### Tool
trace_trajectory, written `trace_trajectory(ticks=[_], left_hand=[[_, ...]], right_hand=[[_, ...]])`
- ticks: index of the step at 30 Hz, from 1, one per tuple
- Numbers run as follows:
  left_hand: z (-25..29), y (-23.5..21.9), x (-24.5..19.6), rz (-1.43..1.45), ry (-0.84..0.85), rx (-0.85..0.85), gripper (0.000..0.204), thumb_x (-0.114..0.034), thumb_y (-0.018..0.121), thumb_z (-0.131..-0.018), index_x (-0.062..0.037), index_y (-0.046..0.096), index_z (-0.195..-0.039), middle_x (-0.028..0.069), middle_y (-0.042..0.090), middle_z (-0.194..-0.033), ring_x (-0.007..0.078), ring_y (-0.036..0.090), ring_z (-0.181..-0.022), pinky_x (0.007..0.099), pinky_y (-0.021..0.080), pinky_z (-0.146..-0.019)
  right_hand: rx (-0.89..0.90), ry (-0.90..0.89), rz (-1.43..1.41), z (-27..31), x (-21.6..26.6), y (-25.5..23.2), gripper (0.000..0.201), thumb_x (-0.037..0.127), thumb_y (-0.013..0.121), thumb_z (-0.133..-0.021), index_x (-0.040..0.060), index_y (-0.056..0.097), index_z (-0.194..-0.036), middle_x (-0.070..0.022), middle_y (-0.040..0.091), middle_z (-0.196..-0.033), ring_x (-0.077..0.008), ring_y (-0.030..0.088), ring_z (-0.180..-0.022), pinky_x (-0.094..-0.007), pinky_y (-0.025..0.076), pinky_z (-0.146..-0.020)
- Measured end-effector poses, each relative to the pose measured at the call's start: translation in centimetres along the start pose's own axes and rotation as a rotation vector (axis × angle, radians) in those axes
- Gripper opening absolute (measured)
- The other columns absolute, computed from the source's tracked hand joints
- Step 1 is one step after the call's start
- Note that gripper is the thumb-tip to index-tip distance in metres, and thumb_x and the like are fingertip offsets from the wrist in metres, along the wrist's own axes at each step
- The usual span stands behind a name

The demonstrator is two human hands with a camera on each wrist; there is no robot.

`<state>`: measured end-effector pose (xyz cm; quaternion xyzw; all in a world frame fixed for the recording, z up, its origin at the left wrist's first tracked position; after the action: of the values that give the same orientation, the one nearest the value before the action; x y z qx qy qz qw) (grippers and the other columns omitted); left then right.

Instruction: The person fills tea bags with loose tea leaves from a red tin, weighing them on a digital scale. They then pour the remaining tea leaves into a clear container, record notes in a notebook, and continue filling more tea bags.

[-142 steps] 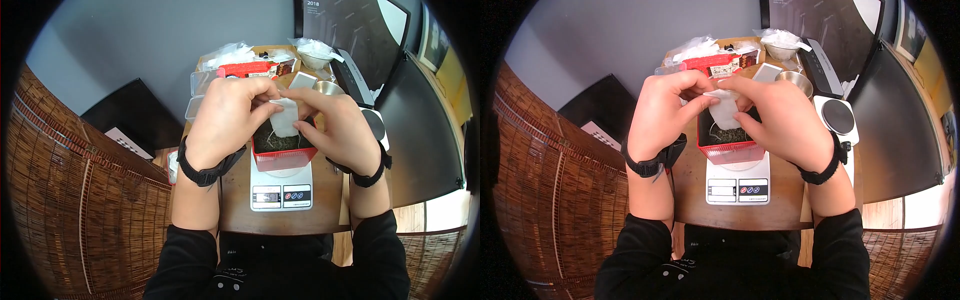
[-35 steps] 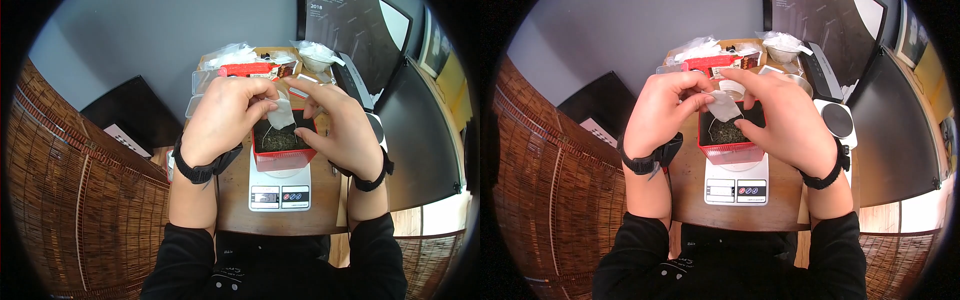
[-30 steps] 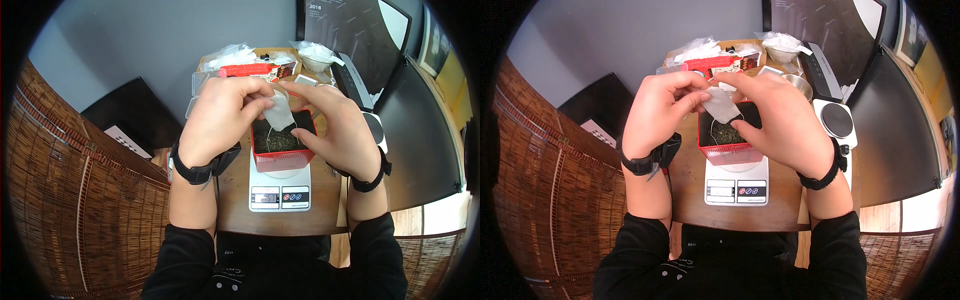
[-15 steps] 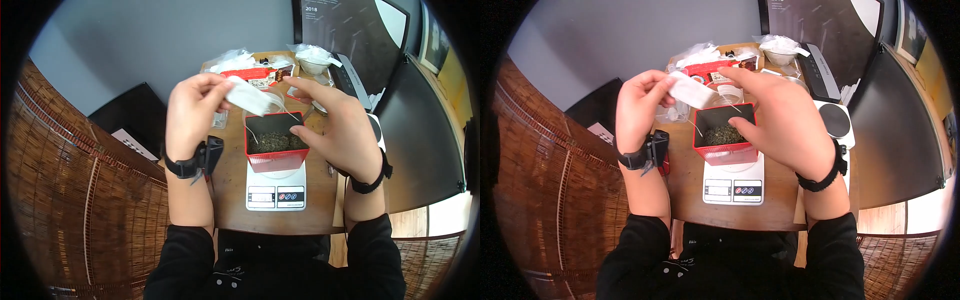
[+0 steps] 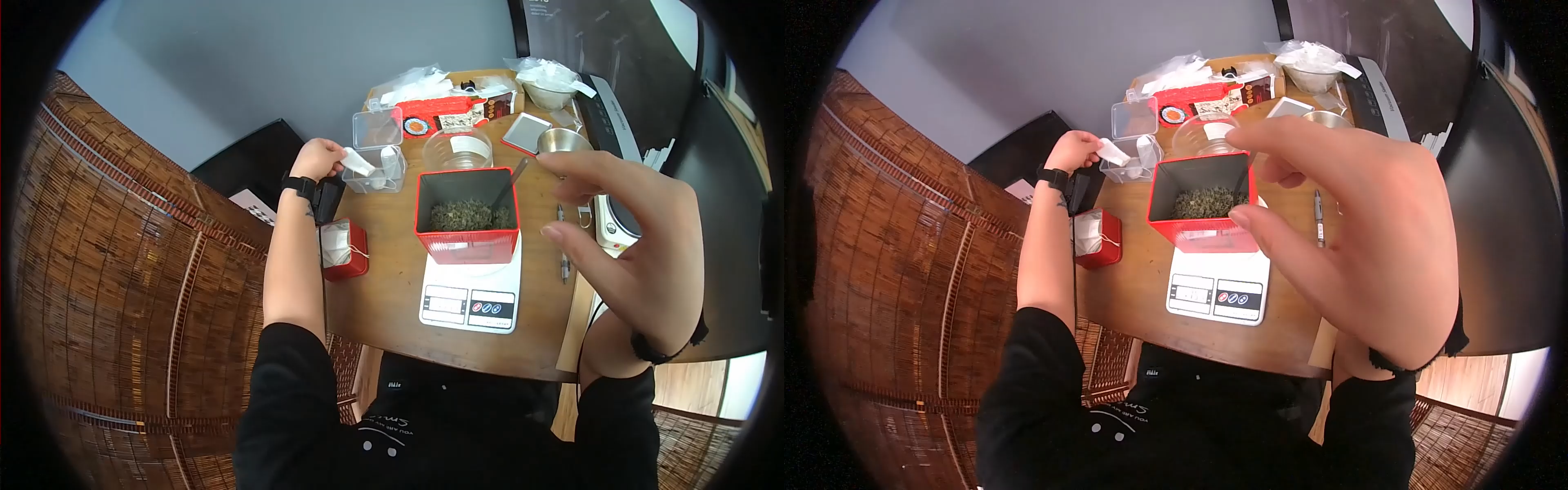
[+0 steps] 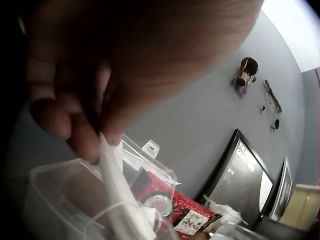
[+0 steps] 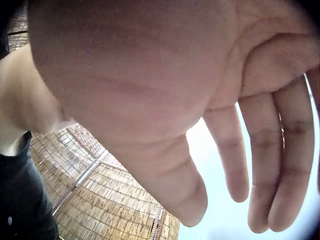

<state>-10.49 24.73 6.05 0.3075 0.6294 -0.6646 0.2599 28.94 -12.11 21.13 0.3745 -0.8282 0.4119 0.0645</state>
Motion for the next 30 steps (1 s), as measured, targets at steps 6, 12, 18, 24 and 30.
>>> trace_trajectory(ticks=[6,12,18,24,30], left_hand=[[1.6,-2.5,-1.6,0.028,0.039,0.024,0.016,-0.014,0.071,-0.101,0.0001,0.076,-0.097,0.0022,0.07,-0.076,0.0099,0.064,-0.063,0.0264,0.053,-0.058],[11.4,-8.2,-1.9,0.152,0.001,0.01,0.015,-0.02,0.072,-0.105,-0.0059,0.074,-0.099,-0.0032,0.067,-0.079,0.0064,0.062,-0.069,0.0228,0.05,-0.063],[17.6,-6.1,5.6,-0.282,0.08,-0.048,0.026,-0.019,0.081,-0.093,0.0022,0.078,-0.109,0.01,0.078,-0.091,0.0174,0.072,-0.075,0.0324,0.057,-0.069],[20.7,-3.5,0.8,-0.345,0.11,-0.128,0.025,-0.017,0.087,-0.087,0.0003,0.079,-0.103,0.0156,0.078,-0.096,0.0257,0.075,-0.084,0.0382,0.06,-0.076],[20.2,-0.2,0.3,-0.451,0.275,0.056,0.028,-0.009,0.087,-0.08,0.0034,0.079,-0.103,0.0197,0.077,-0.096,0.03,0.077,-0.089,0.0384,0.061,-0.082]], right_hand=[[-0.032,0.006,-0.054,0.6,-0.4,-0.6,0.056,-0.002,0.086,-0.072,-0.0019,0.074,-0.127,-0.0166,0.078,-0.1,-0.024,0.075,-0.089,-0.0336,0.058,-0.084],[0.01,0.039,-0.074,0.7,-0.5,-1.5,0.053,0.0,0.085,-0.077,-0.0039,0.073,-0.129,-0.0158,0.077,-0.105,-0.0219,0.072,-0.094,-0.034,0.056,-0.089],[0.048,0.028,0.083,1.9,-1.0,-0.8,0.049,0.0,0.083,-0.084,-0.002,0.071,-0.132,-0.0141,0.074,-0.116,-0.0212,0.069,-0.103,-0.0353,0.053,-0.096],[0.113,-0.04,0.097,0.8,-0.2,-0.6,0.047,-0.001,0.081,-0.086,-0.0017,0.071,-0.132,-0.0132,0.074,-0.116,-0.0213,0.068,-0.104,-0.0356,0.052,-0.097],[0.078,-0.017,0.043,0.8,0.9,-0.3,0.046,-0.001,0.081,-0.085,-0.0023,0.072,-0.129,-0.0143,0.075,-0.109,-0.0219,0.069,-0.1,-0.0352,0.053,-0.094]])
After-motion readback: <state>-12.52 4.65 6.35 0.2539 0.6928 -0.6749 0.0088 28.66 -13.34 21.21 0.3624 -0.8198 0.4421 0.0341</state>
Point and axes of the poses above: each hand's wrist, its own z-axis away from the middle knuckle, its own y-axis out of the palm, x = y × z, the point moved 4 cm from there along -z, towards the middle knuckle
